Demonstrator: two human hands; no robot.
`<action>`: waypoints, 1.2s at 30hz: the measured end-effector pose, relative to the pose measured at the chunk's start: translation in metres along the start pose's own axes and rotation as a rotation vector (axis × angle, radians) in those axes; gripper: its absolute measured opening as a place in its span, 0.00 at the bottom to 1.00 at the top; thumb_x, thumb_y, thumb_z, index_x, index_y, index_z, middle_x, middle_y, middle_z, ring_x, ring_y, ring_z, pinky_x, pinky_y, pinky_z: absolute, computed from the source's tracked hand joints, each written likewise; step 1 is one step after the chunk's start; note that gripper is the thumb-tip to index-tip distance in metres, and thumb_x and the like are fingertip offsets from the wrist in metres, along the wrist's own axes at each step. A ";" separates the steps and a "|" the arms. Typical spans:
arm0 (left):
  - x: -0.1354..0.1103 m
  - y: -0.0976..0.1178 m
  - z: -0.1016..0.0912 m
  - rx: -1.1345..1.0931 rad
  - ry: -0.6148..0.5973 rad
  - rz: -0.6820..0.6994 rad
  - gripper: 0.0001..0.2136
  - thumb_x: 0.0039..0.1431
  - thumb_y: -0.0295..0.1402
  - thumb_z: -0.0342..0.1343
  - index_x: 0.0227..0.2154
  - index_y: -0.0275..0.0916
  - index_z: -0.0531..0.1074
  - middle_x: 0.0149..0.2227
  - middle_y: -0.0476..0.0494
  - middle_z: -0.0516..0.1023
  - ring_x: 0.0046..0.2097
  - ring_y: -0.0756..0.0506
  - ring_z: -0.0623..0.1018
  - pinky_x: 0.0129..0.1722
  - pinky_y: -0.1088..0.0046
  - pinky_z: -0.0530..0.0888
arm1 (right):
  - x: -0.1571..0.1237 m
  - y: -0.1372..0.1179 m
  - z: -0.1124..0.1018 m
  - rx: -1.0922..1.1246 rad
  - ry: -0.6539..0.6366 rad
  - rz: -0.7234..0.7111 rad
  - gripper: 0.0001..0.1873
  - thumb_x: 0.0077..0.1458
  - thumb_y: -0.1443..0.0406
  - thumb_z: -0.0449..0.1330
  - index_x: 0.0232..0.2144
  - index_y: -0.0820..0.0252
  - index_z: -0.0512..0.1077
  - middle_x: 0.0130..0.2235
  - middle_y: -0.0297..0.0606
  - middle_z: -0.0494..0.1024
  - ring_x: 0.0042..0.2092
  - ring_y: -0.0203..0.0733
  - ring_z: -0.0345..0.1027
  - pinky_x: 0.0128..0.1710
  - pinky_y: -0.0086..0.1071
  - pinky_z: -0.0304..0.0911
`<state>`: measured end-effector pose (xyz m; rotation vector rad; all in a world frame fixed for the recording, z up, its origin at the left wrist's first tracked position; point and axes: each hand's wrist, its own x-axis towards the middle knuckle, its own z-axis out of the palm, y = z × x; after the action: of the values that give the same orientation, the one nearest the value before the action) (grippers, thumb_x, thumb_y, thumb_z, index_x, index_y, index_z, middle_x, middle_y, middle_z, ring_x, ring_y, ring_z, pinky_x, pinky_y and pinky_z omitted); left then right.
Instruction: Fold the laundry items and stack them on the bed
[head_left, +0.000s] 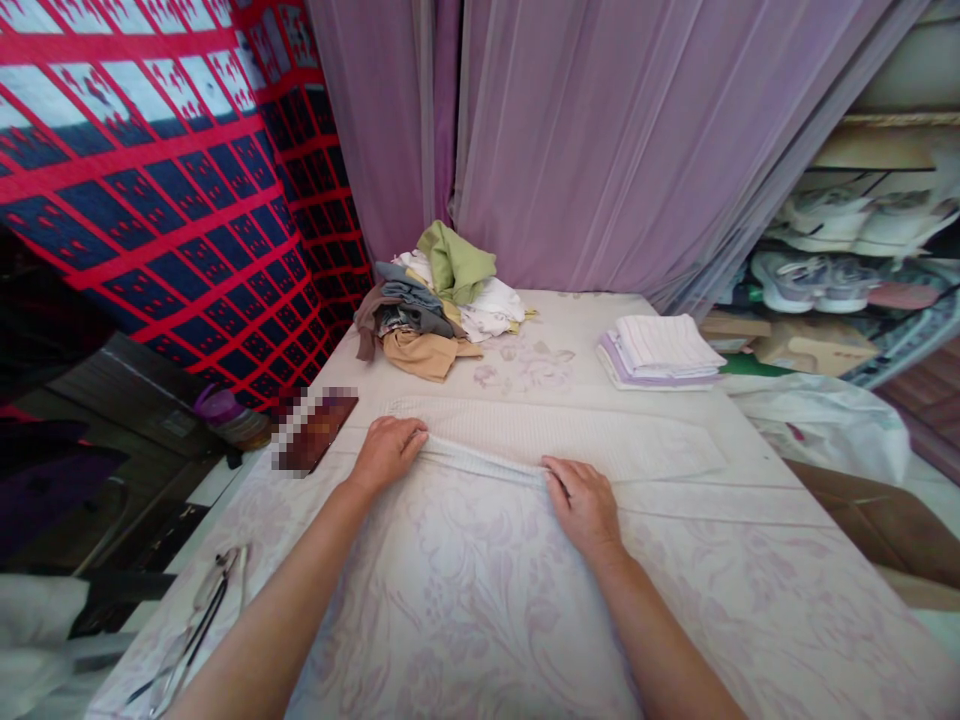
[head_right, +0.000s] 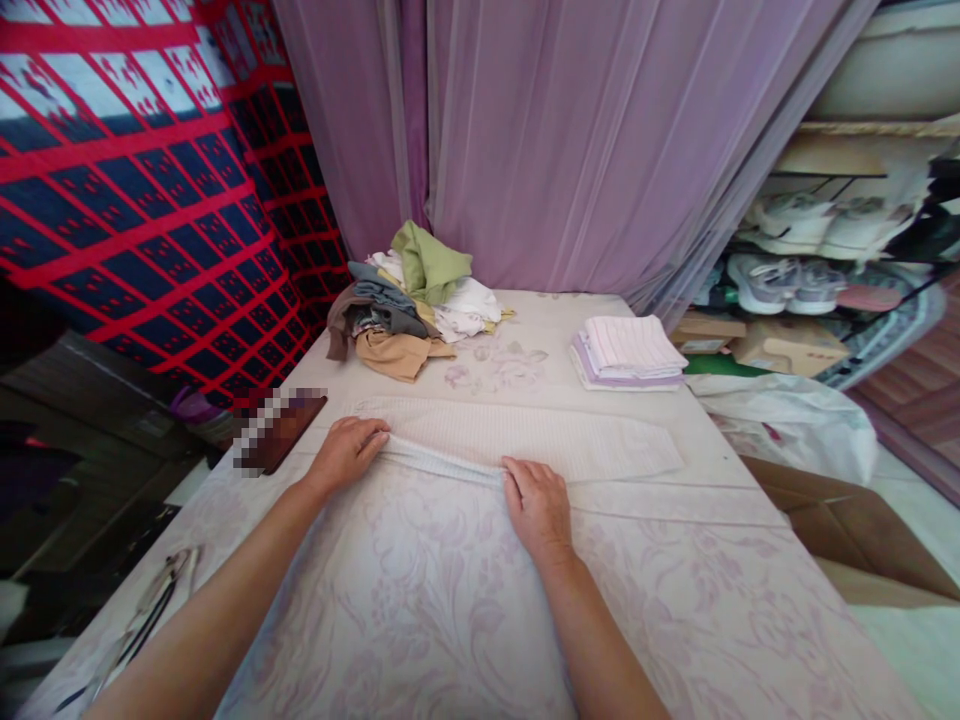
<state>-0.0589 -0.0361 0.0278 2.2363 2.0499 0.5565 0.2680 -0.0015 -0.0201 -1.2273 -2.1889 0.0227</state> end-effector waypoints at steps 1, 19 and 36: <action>0.002 0.000 0.000 -0.007 -0.011 -0.002 0.12 0.64 0.38 0.46 0.38 0.41 0.73 0.33 0.47 0.79 0.38 0.44 0.76 0.47 0.61 0.65 | 0.000 0.000 0.000 -0.001 0.005 0.001 0.14 0.61 0.63 0.49 0.42 0.57 0.73 0.38 0.38 0.79 0.41 0.42 0.69 0.41 0.35 0.57; -0.036 0.008 0.006 0.175 0.251 0.116 0.07 0.59 0.33 0.56 0.39 0.42 0.75 0.41 0.42 0.75 0.45 0.41 0.71 0.46 0.61 0.66 | -0.001 0.001 -0.001 0.035 0.015 0.021 0.10 0.59 0.65 0.50 0.33 0.58 0.70 0.32 0.36 0.77 0.37 0.42 0.68 0.39 0.34 0.55; -0.032 0.005 -0.004 0.186 0.175 0.179 0.07 0.63 0.30 0.48 0.33 0.40 0.72 0.50 0.39 0.74 0.52 0.40 0.70 0.52 0.57 0.64 | -0.002 0.000 -0.001 0.042 0.003 0.032 0.09 0.58 0.66 0.51 0.33 0.57 0.71 0.33 0.37 0.78 0.38 0.42 0.68 0.40 0.35 0.55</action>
<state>-0.0567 -0.0684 0.0264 2.5831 2.0710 0.6186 0.2694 -0.0033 -0.0201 -1.2385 -2.1549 0.0792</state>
